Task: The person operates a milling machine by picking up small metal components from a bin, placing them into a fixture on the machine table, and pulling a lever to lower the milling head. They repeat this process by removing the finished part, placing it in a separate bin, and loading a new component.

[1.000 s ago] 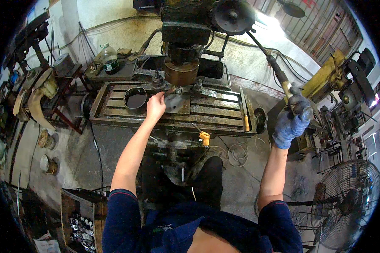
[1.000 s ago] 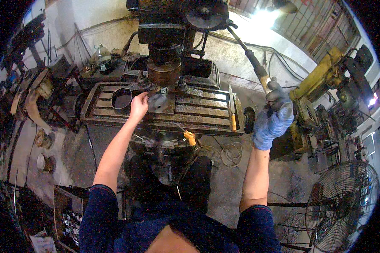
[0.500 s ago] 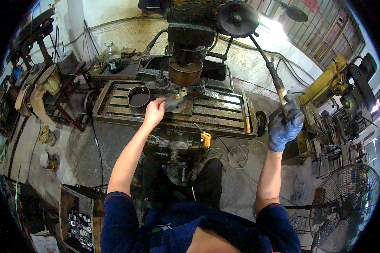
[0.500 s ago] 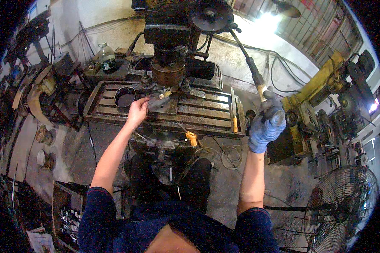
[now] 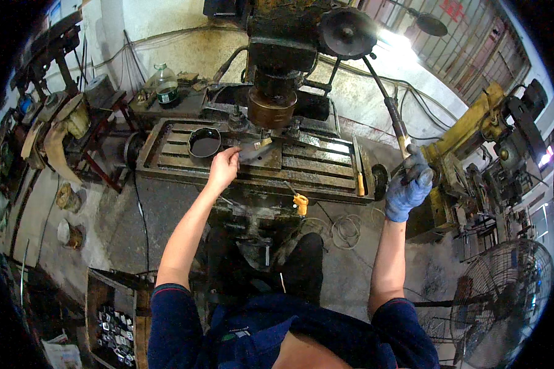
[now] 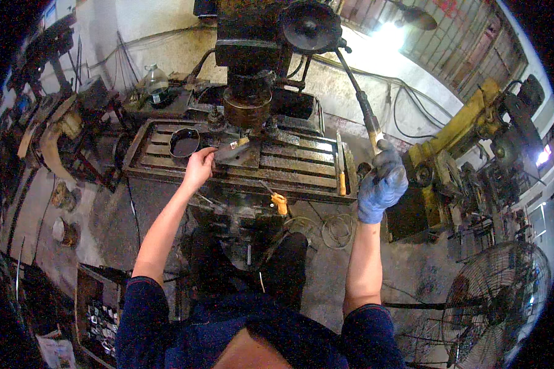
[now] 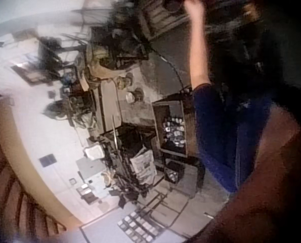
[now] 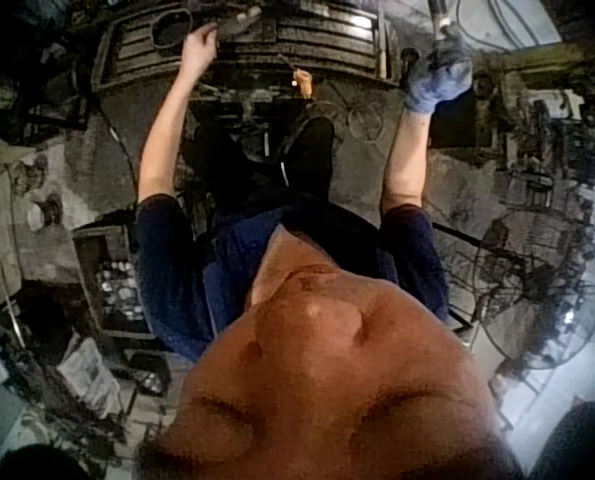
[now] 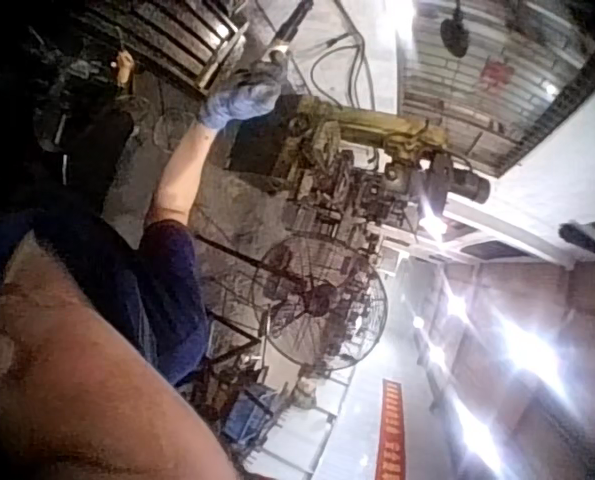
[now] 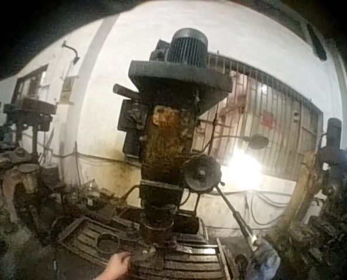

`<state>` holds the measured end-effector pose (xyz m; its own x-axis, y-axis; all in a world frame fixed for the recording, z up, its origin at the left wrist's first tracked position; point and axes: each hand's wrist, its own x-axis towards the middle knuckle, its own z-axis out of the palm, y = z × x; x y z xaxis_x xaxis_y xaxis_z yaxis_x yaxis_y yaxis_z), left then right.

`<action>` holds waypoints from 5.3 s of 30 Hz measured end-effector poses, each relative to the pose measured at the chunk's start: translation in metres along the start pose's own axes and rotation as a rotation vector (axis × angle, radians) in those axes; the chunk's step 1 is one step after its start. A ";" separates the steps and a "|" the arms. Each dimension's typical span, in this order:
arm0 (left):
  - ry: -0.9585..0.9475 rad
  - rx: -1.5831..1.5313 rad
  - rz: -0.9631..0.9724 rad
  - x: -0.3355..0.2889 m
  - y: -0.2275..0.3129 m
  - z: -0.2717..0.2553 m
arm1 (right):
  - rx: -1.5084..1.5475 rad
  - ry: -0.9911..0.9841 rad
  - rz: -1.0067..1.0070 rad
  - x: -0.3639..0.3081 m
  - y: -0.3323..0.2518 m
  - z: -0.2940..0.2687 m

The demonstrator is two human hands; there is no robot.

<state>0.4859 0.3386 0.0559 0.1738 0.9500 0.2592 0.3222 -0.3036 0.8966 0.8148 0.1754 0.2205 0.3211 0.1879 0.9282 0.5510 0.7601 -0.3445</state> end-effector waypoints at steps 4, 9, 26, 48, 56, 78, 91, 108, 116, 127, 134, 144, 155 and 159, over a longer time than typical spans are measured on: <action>-0.068 -0.035 -0.020 -0.002 0.005 0.000 | 0.114 0.007 0.010 0.011 -0.005 0.001; -0.073 -0.086 -0.053 -0.001 0.009 0.003 | 0.174 0.017 0.076 0.017 -0.004 -0.006; -0.020 -0.021 -0.016 0.012 0.004 0.017 | 0.153 -0.023 -0.132 0.074 -0.014 0.001; 0.263 0.317 0.149 0.019 0.005 -0.005 | 0.264 0.158 -0.211 0.207 0.049 -0.010; 0.441 0.533 0.176 0.004 -0.015 -0.089 | -0.301 -0.166 0.338 -0.025 -0.025 -0.020; 0.177 0.537 -0.127 -0.090 -0.038 -0.192 | -0.168 -0.310 0.813 -0.268 0.058 0.024; 0.351 0.273 -0.252 -0.170 -0.075 -0.263 | -1.038 -1.577 0.558 -0.107 0.022 0.121; 1.095 0.204 -0.613 -0.473 -0.090 -0.384 | -0.416 -1.503 0.994 -0.119 0.037 0.056; 0.764 1.014 -1.117 -0.509 -0.099 -0.377 | -0.431 -1.358 0.888 -0.120 0.010 0.063; 0.689 1.499 -1.104 -0.477 -0.116 -0.347 | -0.483 -1.535 0.800 -0.143 -0.017 0.081; 0.078 1.579 -0.914 -0.469 -0.118 -0.363 | -0.387 -1.525 0.671 -0.142 -0.026 0.077; -0.444 1.637 -0.977 -0.453 -0.117 -0.372 | -0.347 -1.508 0.624 -0.154 -0.031 0.079; 0.606 1.266 -0.675 -0.384 -0.021 -0.334 | -0.298 -1.801 0.525 -0.161 -0.070 0.091; 0.517 0.102 -0.493 -0.300 0.000 -0.292 | -0.204 -1.946 0.376 -0.171 -0.099 0.119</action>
<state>0.1624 0.0751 0.0832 -0.4687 0.8833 -0.0080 0.3390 0.1883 0.9217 0.6134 0.1423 0.1125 -0.6200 0.7009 -0.3527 0.7769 0.4855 -0.4009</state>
